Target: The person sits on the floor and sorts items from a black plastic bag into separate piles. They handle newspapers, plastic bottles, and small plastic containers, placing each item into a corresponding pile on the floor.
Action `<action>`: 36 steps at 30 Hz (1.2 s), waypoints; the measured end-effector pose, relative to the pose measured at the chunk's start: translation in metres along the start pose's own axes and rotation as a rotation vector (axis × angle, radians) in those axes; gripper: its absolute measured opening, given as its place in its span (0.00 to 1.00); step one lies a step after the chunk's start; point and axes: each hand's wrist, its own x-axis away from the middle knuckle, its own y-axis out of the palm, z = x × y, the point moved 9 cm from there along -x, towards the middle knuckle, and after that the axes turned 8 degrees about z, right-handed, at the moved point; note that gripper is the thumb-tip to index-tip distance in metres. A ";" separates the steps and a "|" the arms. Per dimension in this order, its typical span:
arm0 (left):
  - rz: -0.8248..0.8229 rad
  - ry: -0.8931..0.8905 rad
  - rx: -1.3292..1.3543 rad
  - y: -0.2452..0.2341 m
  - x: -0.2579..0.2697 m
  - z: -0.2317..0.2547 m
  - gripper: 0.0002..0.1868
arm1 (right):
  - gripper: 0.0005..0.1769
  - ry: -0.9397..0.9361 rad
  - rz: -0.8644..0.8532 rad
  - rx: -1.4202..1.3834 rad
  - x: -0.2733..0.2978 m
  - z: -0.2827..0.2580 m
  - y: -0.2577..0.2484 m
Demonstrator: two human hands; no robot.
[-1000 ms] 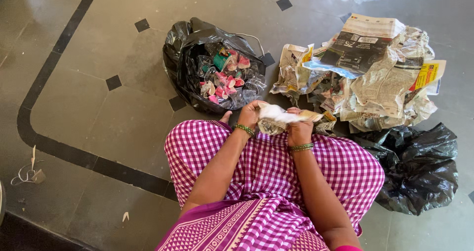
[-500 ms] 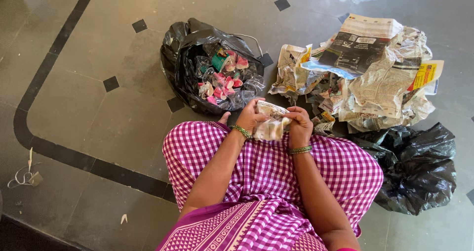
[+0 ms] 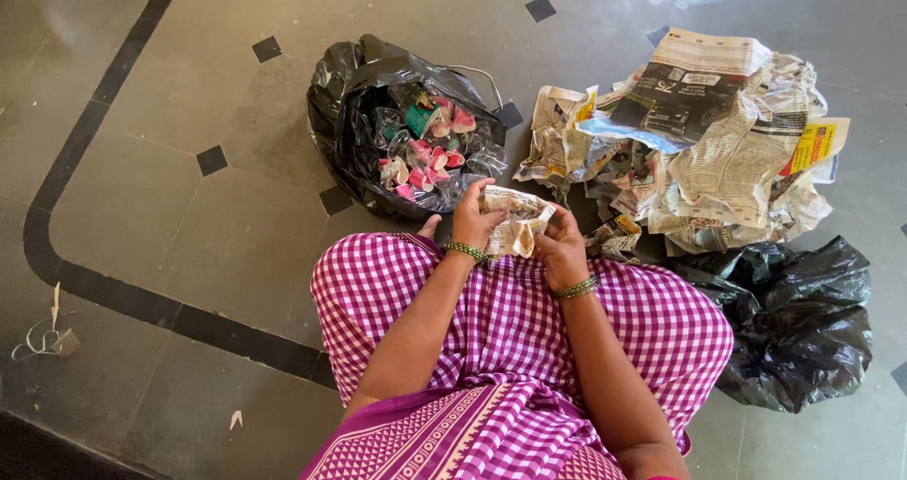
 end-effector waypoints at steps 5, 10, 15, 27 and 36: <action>0.070 0.009 -0.005 -0.004 -0.002 0.011 0.36 | 0.23 -0.033 0.018 -0.111 -0.010 0.011 -0.017; 0.064 0.039 -0.223 0.002 0.007 0.025 0.36 | 0.26 0.012 0.056 -0.046 -0.006 0.008 -0.015; 0.029 0.034 -0.213 0.006 0.014 0.034 0.35 | 0.33 -0.065 0.042 0.031 -0.005 0.001 -0.012; 0.066 -0.127 0.276 -0.017 -0.015 -0.022 0.35 | 0.11 -0.203 0.094 -0.047 -0.010 -0.011 -0.032; 0.088 -0.255 0.249 -0.020 -0.018 -0.037 0.31 | 0.11 -0.763 0.265 0.224 0.009 -0.131 -0.059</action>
